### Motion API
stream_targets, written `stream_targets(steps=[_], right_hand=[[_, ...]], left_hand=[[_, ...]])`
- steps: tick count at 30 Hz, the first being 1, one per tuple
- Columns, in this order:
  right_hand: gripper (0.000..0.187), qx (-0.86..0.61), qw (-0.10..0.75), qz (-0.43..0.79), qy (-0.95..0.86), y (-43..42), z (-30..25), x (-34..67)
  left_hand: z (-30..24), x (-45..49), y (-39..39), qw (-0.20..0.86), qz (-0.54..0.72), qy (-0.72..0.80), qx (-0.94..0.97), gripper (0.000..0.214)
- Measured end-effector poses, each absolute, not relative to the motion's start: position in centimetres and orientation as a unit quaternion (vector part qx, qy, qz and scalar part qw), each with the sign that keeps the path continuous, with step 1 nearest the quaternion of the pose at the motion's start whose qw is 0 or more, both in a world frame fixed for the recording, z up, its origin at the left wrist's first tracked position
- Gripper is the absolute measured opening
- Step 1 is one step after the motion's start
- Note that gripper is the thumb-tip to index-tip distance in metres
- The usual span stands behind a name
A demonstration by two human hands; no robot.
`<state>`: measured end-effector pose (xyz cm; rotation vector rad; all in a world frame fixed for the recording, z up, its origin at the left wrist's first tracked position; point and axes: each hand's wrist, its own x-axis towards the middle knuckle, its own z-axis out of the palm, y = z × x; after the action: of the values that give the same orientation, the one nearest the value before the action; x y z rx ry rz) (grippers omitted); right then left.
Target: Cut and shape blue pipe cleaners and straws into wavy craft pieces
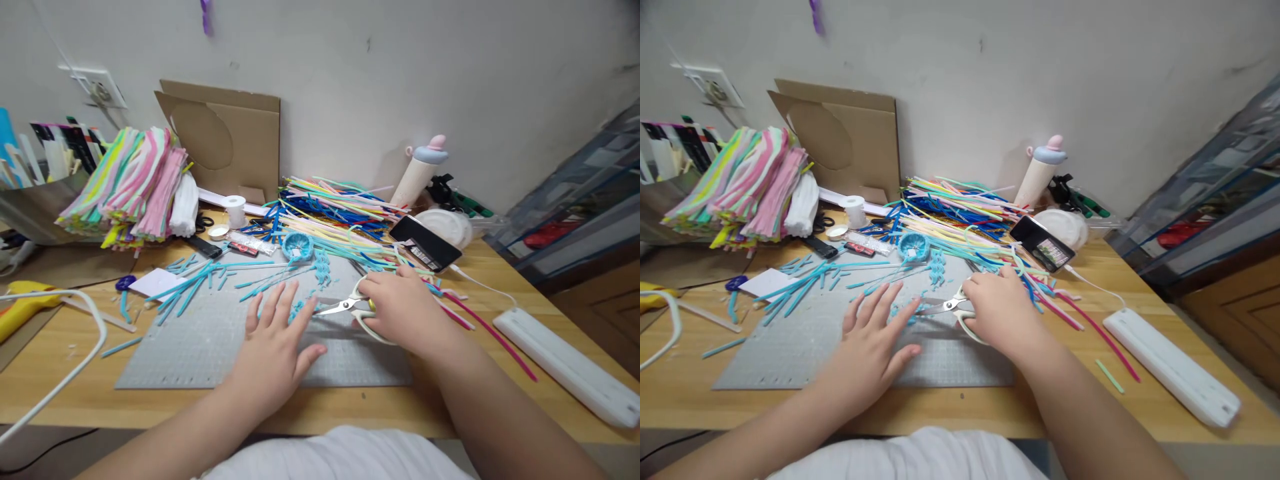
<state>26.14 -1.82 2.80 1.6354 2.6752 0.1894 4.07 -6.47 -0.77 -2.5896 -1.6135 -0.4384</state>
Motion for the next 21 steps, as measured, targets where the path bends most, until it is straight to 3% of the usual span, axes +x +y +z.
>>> stream_targets(steps=[4, 9, 11, 14, 18, 21], right_hand=[[0.025, 0.508, 0.001, 0.058, 0.859, -2.1, 2.8, 25.9], [0.023, 0.530, 0.007, 0.039, 0.847, -1.5, 3.0, 27.5], [0.028, 0.553, 0.023, 0.014, 0.833, -1.0, 3.0, 28.5], [0.033, 0.597, 0.045, -0.011, 0.801, -0.1, 2.8, 29.7], [0.042, 0.679, 0.068, -0.043, 0.730, 0.7, 2.5, 30.5], [0.046, 0.713, 0.083, -0.077, 0.692, 1.2, 2.0, 30.2]], left_hand=[[-1.1, 5.0, -6.1, 0.029, -0.146, -0.482, -0.864, 0.058], [-1.9, 4.5, -5.7, 0.035, -0.137, -0.537, -0.832, 0.063], [-1.7, 4.1, -5.3, 0.028, -0.141, -0.559, -0.816, 0.055], [-1.0, 3.6, -4.0, 0.003, -0.161, -0.554, -0.817, 0.027], [-0.1, 3.7, -1.2, 0.016, -0.172, -0.530, -0.830, 0.019], [-0.3, 4.1, 0.9, 0.043, -0.133, -0.480, -0.866, 0.040]])
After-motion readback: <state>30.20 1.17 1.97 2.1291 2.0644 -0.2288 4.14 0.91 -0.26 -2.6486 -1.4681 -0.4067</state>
